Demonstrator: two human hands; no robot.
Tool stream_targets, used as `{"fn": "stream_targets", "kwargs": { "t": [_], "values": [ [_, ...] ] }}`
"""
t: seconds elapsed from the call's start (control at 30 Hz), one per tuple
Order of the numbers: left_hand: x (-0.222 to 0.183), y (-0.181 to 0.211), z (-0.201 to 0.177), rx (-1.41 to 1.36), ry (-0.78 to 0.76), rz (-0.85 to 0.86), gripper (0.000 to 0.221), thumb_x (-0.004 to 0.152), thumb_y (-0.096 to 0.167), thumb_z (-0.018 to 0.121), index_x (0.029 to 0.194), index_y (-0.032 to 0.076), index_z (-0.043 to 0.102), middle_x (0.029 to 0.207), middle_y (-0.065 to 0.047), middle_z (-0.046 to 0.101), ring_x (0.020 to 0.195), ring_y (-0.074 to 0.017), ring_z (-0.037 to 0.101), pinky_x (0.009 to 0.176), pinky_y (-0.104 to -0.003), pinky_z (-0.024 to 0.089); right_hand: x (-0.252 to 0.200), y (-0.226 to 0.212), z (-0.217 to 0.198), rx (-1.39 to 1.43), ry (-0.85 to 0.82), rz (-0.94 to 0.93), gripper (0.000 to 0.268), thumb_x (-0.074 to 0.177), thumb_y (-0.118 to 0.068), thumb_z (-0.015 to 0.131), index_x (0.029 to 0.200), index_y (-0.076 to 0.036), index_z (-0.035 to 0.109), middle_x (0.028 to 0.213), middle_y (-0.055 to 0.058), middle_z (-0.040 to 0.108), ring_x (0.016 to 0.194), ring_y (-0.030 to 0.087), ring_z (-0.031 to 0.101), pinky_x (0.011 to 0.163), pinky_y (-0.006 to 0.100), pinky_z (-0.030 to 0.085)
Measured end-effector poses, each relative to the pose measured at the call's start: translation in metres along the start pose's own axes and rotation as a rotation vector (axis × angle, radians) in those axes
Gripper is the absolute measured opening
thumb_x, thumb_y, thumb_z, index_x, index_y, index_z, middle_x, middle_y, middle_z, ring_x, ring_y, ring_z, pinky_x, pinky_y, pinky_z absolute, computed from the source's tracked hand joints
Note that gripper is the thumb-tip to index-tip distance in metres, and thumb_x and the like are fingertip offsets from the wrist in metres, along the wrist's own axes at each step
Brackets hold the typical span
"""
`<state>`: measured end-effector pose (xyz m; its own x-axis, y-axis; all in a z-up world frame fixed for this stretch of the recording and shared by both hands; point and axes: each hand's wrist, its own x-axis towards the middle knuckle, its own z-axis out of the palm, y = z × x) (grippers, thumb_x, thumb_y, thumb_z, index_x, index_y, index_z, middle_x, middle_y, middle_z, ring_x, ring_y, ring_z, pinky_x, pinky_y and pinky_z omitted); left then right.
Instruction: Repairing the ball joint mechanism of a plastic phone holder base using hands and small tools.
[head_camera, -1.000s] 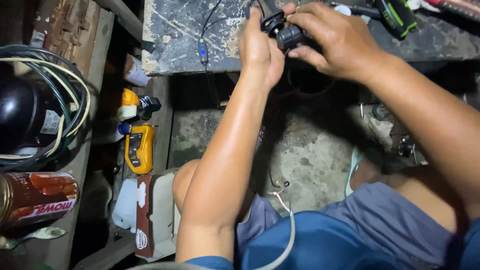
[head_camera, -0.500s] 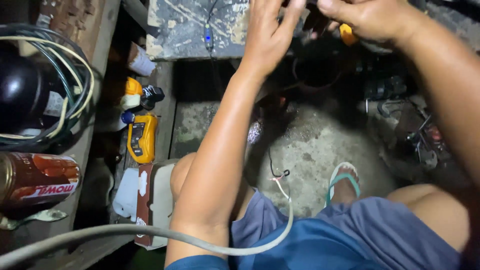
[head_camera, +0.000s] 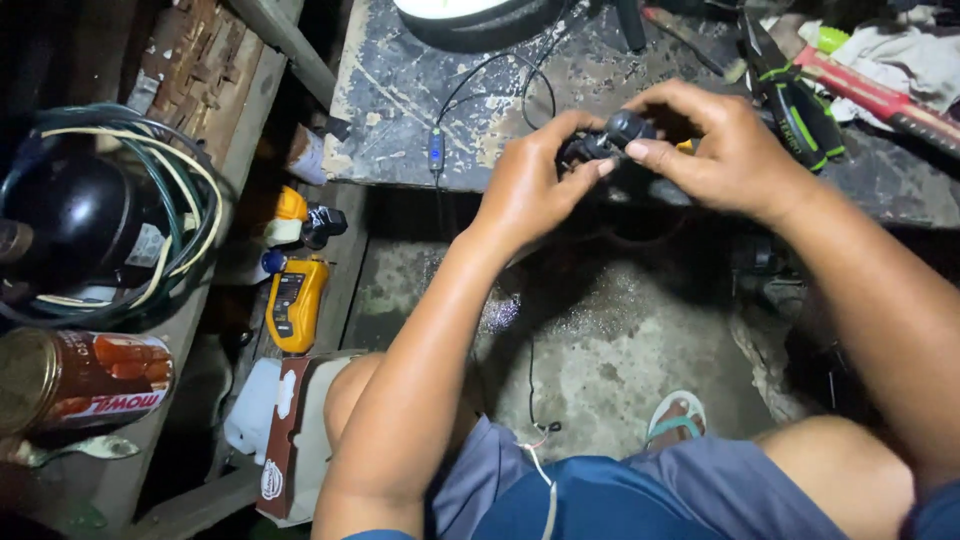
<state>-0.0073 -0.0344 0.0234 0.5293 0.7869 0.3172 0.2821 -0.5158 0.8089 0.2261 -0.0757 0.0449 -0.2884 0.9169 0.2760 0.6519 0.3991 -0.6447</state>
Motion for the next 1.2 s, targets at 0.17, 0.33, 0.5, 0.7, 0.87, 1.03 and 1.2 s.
{"fn": "stream_targets", "kwargs": {
  "t": [0.17,0.33,0.5,0.7,0.87,1.03,1.2],
  "values": [
    [0.0,-0.002,0.001,0.049,0.029,-0.027,0.035,0.09,0.028,0.077,0.122,0.02,0.065,0.108,-0.002,0.08,0.096,-0.0223,0.078,0.076,-0.033,0.055,0.005,0.004,0.002,0.038,-0.062,0.08,0.037,0.098,-0.019,0.066,0.132,-0.007,0.06,0.123,0.01,0.068,0.111,0.025,0.064,0.095,0.039,0.047],
    [0.001,0.0,0.005,0.059,0.027,-0.031,0.032,0.095,0.029,0.069,0.124,0.017,0.061,0.106,-0.004,0.077,0.09,-0.0253,0.075,0.072,-0.035,0.053,0.011,0.018,0.01,0.075,-0.057,0.034,0.04,0.099,-0.018,0.065,0.136,-0.006,0.059,0.125,0.01,0.066,0.113,0.024,0.063,0.096,0.038,0.046],
    [-0.001,0.002,0.006,0.033,0.055,-0.039,0.03,0.095,0.031,0.066,0.12,0.016,0.06,0.109,-0.003,0.075,0.094,-0.0249,0.075,0.077,-0.035,0.053,0.014,0.023,0.019,0.027,-0.039,-0.057,0.04,0.102,-0.02,0.064,0.139,-0.003,0.059,0.132,0.014,0.068,0.119,0.028,0.065,0.099,0.04,0.046],
    [-0.008,0.0,0.018,-0.02,0.096,-0.074,0.027,0.096,0.029,0.065,0.118,0.014,0.058,0.097,-0.005,0.074,0.08,-0.0215,0.071,0.067,-0.033,0.052,0.01,0.028,0.032,0.041,0.038,-0.038,0.031,0.105,-0.019,0.063,0.13,-0.002,0.064,0.12,0.007,0.071,0.109,0.02,0.066,0.095,0.034,0.047],
    [-0.01,-0.003,0.029,-0.105,0.131,-0.197,0.03,0.091,0.021,0.073,0.116,0.008,0.063,0.095,-0.026,0.074,0.09,-0.0401,0.077,0.072,-0.045,0.065,0.007,0.053,0.043,0.307,0.069,0.047,0.028,0.102,-0.01,0.073,0.126,0.003,0.069,0.093,0.017,0.073,0.085,0.02,0.064,0.08,0.04,0.052],
    [-0.006,-0.004,0.02,-0.178,0.088,-0.196,0.028,0.092,0.014,0.07,0.119,0.008,0.065,0.1,-0.026,0.075,0.09,-0.0413,0.077,0.071,-0.045,0.066,0.003,0.031,0.027,0.302,0.036,0.082,0.033,0.103,-0.01,0.071,0.132,0.005,0.066,0.096,0.018,0.073,0.088,0.021,0.065,0.083,0.041,0.053],
    [-0.007,-0.006,0.012,-0.331,0.034,-0.248,0.032,0.093,0.008,0.065,0.125,0.008,0.063,0.103,-0.027,0.073,0.08,-0.0292,0.078,0.063,-0.034,0.068,-0.004,0.023,0.023,0.295,0.007,0.094,0.04,0.099,-0.009,0.074,0.134,0.007,0.064,0.097,0.023,0.073,0.088,0.026,0.067,0.084,0.045,0.054]
  ]
}}
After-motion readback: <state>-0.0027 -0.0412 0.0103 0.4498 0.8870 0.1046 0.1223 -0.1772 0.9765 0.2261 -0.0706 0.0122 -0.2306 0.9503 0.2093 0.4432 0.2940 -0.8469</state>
